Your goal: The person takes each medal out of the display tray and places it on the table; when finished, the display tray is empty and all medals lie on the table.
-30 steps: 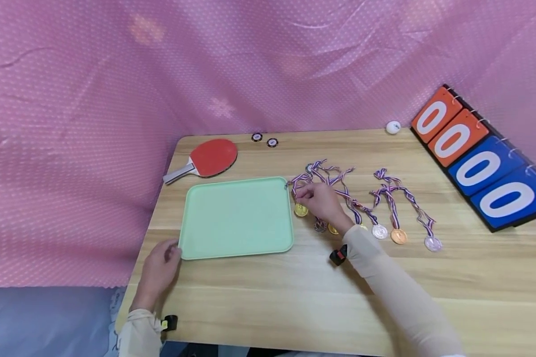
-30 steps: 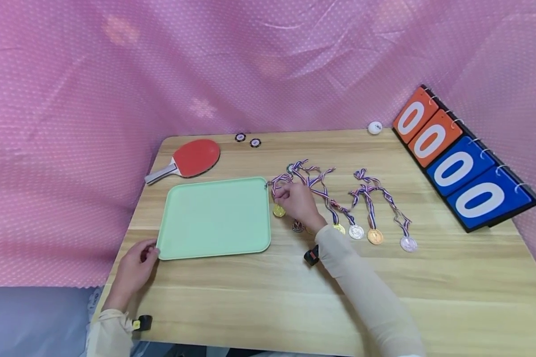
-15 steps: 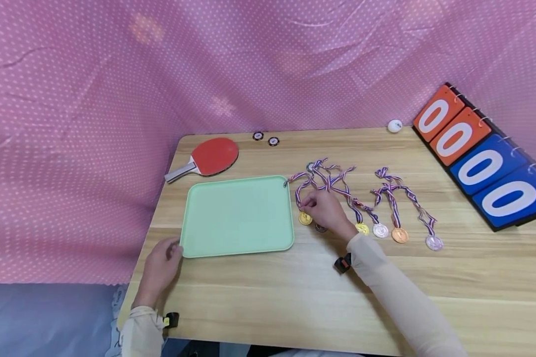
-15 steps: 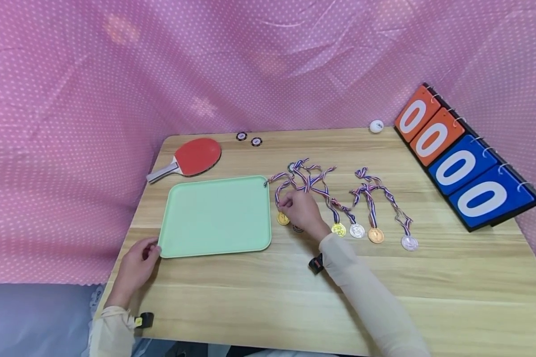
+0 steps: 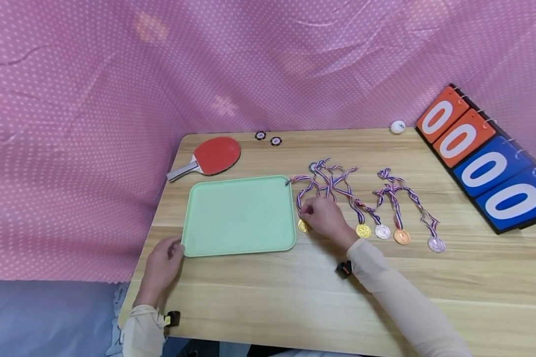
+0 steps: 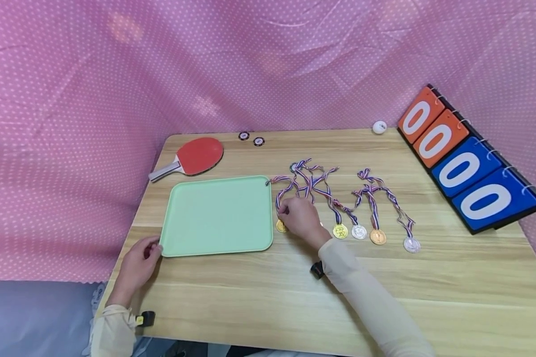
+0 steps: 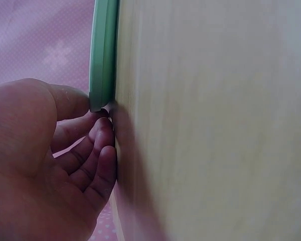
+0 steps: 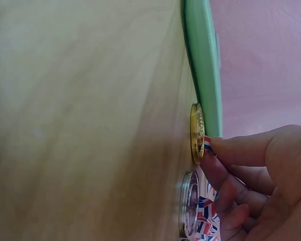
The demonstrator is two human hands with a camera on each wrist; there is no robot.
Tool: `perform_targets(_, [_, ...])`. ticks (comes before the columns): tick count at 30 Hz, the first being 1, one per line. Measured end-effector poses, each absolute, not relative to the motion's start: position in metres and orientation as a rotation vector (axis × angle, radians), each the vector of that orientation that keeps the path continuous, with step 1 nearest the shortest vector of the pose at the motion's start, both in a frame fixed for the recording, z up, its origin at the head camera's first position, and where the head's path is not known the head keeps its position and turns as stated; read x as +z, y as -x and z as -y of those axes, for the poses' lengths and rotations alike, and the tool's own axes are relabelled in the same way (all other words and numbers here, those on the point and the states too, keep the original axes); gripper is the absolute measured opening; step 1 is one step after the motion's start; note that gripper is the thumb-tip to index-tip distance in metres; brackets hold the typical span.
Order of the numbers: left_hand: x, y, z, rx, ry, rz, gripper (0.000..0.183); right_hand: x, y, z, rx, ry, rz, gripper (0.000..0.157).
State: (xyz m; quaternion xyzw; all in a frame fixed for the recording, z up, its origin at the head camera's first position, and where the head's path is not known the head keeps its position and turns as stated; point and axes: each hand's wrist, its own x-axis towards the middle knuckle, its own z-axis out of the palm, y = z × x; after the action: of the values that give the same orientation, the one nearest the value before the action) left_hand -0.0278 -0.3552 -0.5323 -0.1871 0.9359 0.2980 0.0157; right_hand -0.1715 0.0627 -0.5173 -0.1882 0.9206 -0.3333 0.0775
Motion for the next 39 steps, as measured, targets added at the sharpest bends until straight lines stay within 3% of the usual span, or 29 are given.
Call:
perform_targets(17, [-0.533,0.03,0.353,0.933,0.598,-2.888,0.042,-0.513,0.163,-0.077,-1.122,0.56,-2.763,0.006])
perform_targets(23, [-0.529,0.029,0.355,0.936,0.614,-2.849,0.045,-0.497,0.152,-0.125,-1.298,0.341,-2.765,0.014])
perform_targets(31, [-0.519,0.031,0.354,0.891,0.578,-2.859,0.047,-0.5,0.116,-0.209,-1.307,0.126,-2.859,0.013])
perform_targets(39, [-0.491,0.033,0.344,0.833,0.723,-2.963,0.05,-0.5,0.081,-0.252,-1.273,0.004,-2.874,0.014])
